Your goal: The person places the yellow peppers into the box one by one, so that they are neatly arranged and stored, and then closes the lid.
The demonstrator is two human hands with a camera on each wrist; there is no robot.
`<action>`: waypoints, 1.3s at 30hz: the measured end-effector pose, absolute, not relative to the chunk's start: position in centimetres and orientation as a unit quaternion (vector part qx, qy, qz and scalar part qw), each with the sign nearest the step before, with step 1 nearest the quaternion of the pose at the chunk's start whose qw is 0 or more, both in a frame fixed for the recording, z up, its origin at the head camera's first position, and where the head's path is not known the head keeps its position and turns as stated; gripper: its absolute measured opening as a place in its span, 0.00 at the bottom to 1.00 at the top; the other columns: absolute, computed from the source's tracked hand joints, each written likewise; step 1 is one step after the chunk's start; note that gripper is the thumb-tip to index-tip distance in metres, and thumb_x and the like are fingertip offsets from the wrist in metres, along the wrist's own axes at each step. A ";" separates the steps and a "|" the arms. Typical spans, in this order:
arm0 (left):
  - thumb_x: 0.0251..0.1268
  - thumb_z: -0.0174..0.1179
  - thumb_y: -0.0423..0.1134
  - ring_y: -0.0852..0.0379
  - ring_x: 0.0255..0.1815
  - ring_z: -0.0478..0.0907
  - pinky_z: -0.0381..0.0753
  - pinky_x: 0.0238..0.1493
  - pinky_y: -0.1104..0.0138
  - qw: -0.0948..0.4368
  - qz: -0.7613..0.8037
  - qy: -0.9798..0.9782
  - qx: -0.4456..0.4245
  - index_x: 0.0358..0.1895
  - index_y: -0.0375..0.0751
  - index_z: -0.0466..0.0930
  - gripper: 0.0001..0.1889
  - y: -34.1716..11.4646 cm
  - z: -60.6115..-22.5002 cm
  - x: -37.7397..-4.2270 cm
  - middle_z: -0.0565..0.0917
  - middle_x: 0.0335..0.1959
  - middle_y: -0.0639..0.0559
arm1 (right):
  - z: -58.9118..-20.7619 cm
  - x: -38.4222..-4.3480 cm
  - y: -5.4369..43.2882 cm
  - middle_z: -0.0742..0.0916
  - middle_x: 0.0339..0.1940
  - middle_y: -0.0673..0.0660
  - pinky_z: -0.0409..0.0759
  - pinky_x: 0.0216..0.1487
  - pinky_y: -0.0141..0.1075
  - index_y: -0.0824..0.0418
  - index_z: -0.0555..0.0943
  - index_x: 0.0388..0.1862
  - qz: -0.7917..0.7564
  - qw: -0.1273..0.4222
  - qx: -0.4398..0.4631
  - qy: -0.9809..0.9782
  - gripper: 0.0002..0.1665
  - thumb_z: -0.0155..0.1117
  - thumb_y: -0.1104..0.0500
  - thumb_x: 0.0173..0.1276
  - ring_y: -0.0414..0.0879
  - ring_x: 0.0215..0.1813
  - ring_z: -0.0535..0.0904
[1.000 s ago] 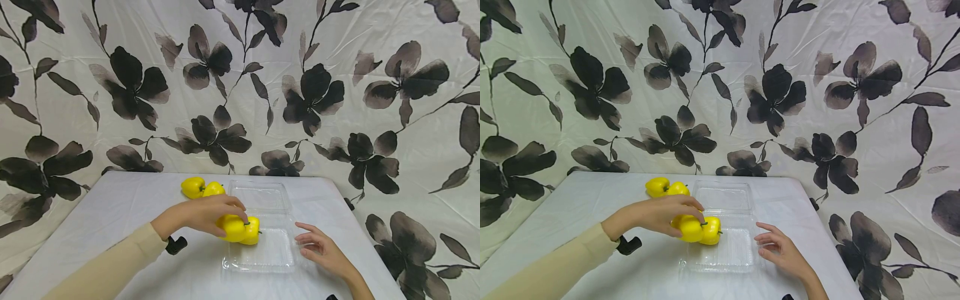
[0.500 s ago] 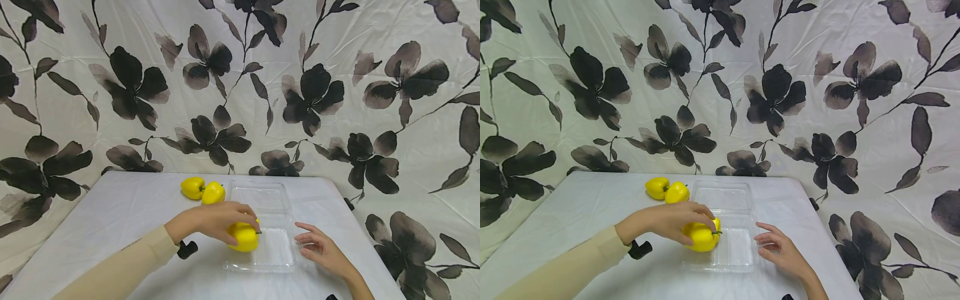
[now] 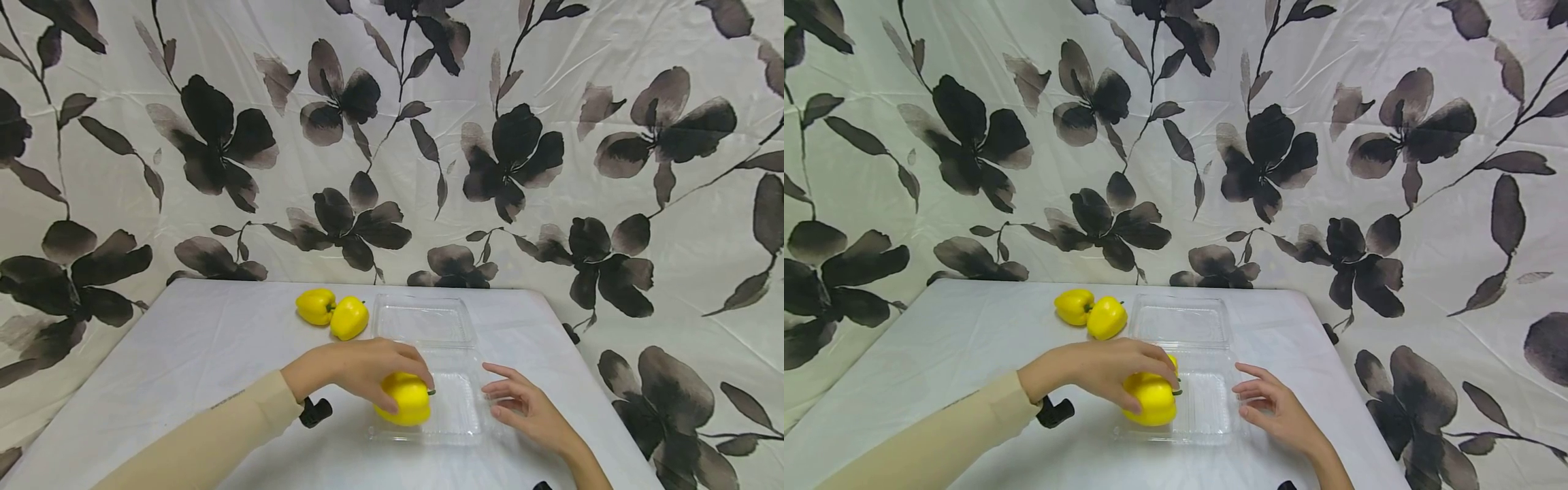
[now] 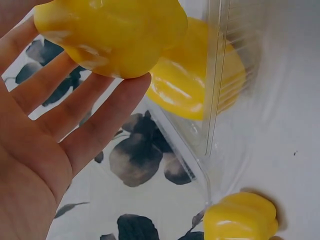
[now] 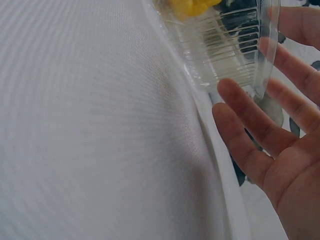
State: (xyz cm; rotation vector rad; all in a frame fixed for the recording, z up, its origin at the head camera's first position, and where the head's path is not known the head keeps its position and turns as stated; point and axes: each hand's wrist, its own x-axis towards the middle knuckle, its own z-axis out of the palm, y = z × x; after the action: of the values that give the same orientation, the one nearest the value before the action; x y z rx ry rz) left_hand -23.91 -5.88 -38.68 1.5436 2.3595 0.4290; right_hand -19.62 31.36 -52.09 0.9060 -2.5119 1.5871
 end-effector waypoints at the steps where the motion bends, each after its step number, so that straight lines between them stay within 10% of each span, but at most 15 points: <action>1: 0.66 0.76 0.44 0.64 0.63 0.75 0.76 0.69 0.61 0.146 0.147 0.819 0.535 0.68 0.68 0.79 0.29 -5.8 -38.7 -23.9 0.79 0.66 0.65 | -52.1 -19.6 31.4 0.71 0.79 0.71 0.86 0.59 0.37 0.67 0.84 0.59 0.511 0.017 0.291 -0.808 0.16 0.68 0.70 0.74 0.56 0.60 0.86; 39: 0.65 0.77 0.45 0.65 0.64 0.76 0.72 0.71 0.57 0.176 0.122 0.820 0.531 0.68 0.68 0.79 0.30 -5.3 -40.0 -24.5 0.82 0.61 0.70 | -52.0 -19.4 31.2 0.72 0.79 0.66 0.86 0.59 0.36 0.66 0.85 0.59 0.507 0.019 0.284 -0.813 0.16 0.68 0.68 0.74 0.53 0.60 0.87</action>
State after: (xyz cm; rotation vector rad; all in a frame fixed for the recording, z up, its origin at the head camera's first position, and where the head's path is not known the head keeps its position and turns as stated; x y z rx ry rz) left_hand -24.51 -5.33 -39.96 1.5041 2.3226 0.3463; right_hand -19.39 31.23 -51.96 0.8808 -2.5241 1.5747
